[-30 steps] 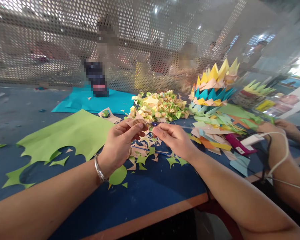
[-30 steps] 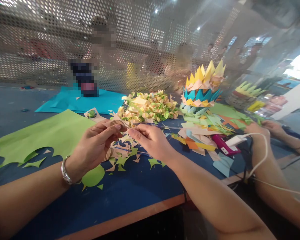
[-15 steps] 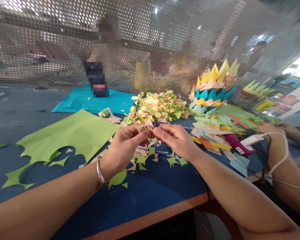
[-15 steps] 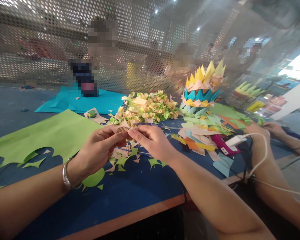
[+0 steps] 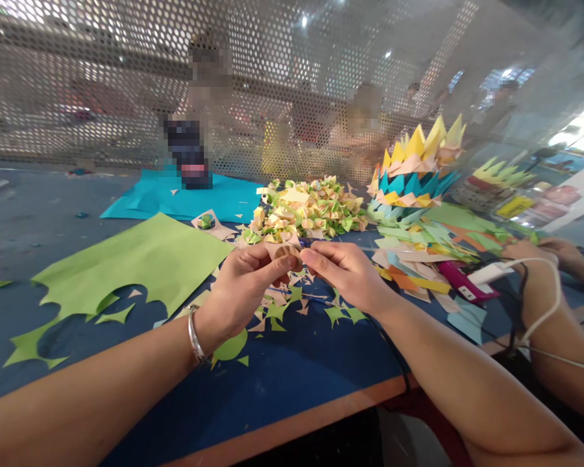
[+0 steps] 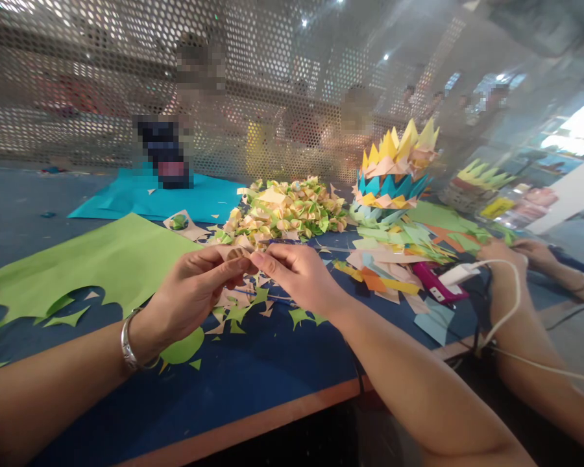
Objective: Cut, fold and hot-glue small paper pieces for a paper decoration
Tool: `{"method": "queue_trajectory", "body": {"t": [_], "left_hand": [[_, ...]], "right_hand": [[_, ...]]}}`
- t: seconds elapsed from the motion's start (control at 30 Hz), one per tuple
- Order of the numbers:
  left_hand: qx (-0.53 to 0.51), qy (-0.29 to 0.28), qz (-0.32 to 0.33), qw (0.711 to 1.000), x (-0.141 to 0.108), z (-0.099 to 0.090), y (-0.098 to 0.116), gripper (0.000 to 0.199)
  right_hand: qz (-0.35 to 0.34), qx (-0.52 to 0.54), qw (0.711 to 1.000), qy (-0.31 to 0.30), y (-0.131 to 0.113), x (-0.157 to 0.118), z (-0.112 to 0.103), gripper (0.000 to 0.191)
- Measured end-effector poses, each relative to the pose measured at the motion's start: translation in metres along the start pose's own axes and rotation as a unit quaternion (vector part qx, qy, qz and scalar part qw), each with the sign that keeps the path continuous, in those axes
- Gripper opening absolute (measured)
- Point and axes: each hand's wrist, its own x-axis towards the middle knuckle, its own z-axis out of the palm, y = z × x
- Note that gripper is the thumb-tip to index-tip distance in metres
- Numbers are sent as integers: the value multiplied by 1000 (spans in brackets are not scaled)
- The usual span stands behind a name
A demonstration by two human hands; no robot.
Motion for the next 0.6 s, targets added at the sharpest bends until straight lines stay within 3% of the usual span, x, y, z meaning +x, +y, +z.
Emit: {"method": "queue_trajectory", "body": {"t": [0.4,0.6], "left_hand": [[65,-12,38,997,-1,-2,4,22],[65,-32,22,997,1,-4,5,29]], "right_hand": [[2,-27,1000,-7,-3,-1,-5,48],[1,-27,1000,-7,-2,-1,-6,48]]}}
